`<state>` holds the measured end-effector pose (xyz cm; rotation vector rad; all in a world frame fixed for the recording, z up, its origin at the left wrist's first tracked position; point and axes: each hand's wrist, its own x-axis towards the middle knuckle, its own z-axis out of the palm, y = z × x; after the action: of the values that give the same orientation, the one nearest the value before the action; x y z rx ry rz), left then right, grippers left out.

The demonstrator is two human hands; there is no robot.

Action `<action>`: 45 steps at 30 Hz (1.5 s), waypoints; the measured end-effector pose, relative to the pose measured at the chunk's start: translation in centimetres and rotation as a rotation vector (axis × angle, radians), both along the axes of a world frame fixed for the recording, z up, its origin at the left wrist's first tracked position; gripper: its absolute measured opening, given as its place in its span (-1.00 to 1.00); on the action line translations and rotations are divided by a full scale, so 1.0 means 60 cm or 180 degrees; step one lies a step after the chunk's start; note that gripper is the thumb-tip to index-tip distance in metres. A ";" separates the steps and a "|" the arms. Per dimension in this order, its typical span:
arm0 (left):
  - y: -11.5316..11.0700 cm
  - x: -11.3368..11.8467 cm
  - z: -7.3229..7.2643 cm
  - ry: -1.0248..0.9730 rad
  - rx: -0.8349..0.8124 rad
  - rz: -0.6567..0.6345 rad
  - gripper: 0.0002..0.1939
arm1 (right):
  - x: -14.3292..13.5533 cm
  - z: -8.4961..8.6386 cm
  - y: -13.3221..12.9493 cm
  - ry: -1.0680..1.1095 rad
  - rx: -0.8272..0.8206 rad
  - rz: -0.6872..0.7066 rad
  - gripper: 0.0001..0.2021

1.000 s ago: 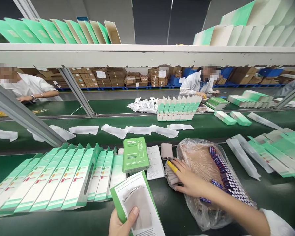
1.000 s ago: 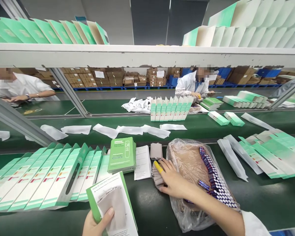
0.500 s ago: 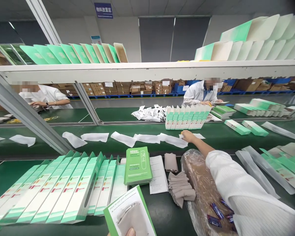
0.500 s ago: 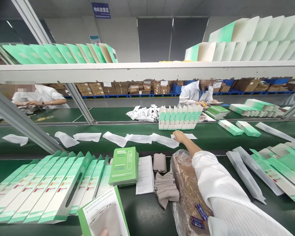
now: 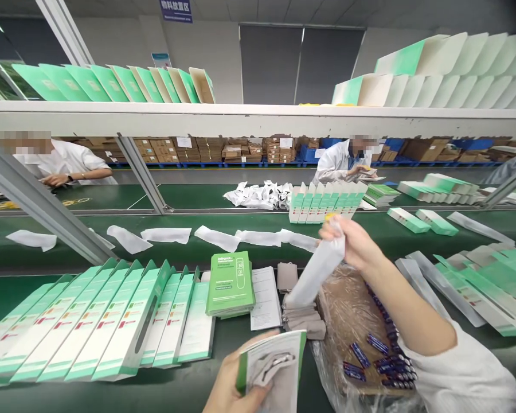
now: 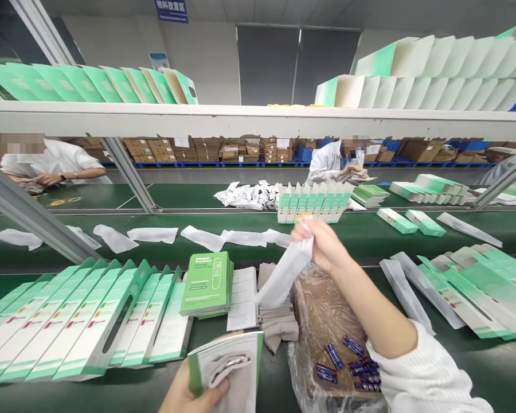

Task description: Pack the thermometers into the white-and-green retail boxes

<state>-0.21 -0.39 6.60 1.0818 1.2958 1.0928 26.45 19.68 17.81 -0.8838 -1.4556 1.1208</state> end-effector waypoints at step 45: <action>-0.004 0.029 -0.073 -0.0951 0.0192 0.0143 -0.59 | -0.180 -0.236 -0.265 -0.1202 0.0466 -0.0579 -0.64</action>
<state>1.51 -0.63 2.23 0.8965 1.0591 1.2806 15.66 3.81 3.66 -1.1408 -1.6984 0.7272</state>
